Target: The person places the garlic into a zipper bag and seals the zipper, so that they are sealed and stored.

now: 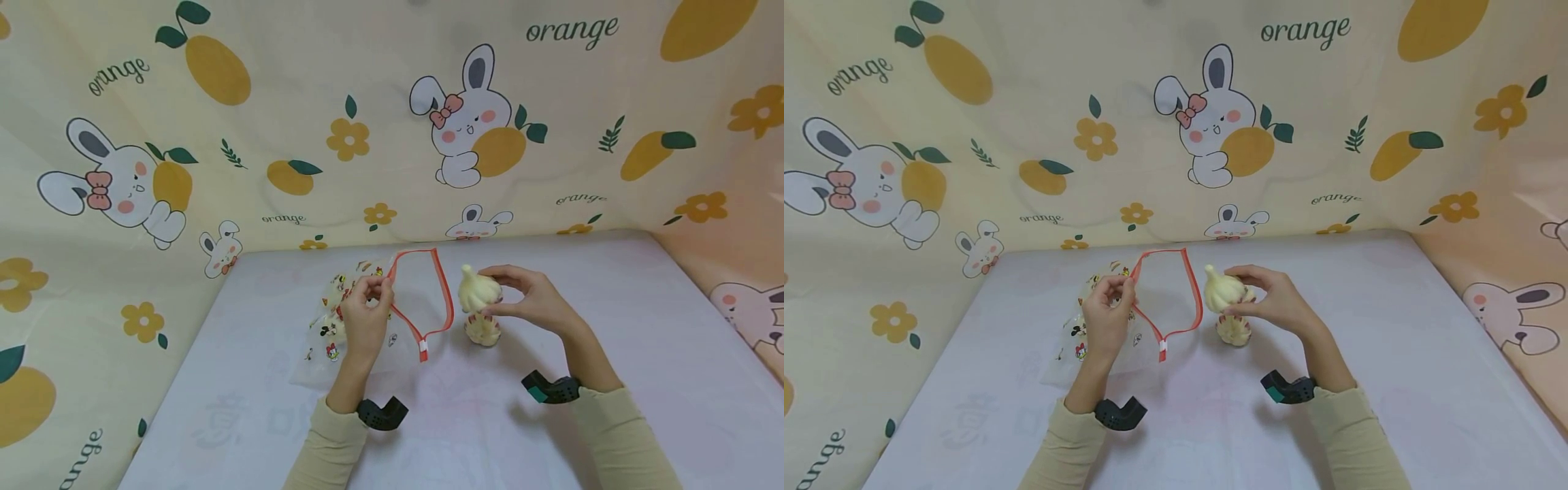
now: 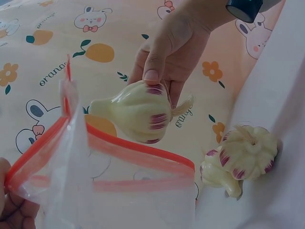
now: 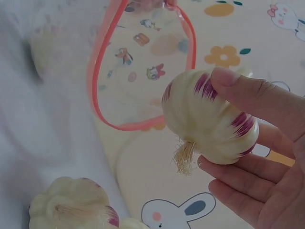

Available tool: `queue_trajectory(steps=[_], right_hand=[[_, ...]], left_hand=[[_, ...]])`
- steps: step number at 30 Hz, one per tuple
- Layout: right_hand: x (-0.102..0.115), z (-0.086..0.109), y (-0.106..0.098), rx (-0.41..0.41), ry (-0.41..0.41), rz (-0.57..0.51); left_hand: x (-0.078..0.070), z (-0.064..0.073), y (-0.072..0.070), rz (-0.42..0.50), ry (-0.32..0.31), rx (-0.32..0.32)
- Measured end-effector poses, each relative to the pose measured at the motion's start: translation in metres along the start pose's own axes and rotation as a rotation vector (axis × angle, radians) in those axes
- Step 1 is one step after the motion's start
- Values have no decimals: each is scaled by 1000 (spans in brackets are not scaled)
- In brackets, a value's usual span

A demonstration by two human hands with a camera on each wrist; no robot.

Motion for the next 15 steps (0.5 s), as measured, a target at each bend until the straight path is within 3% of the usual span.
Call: queue_trajectory(steps=[15], right_hand=[[7, -4, 12, 23, -10, -40]], left_hand=[[-1, 0, -1, -6, -3, 4]])
Point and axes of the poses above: each hand's wrist, its own z-axis away from the middle knuckle, its own y-axis out of the palm, x = y × z, the point moved 2 cm from there along -z, towards the middle knuckle, and after that the axes turned 12 degrees about y, right-handed, at the moved point
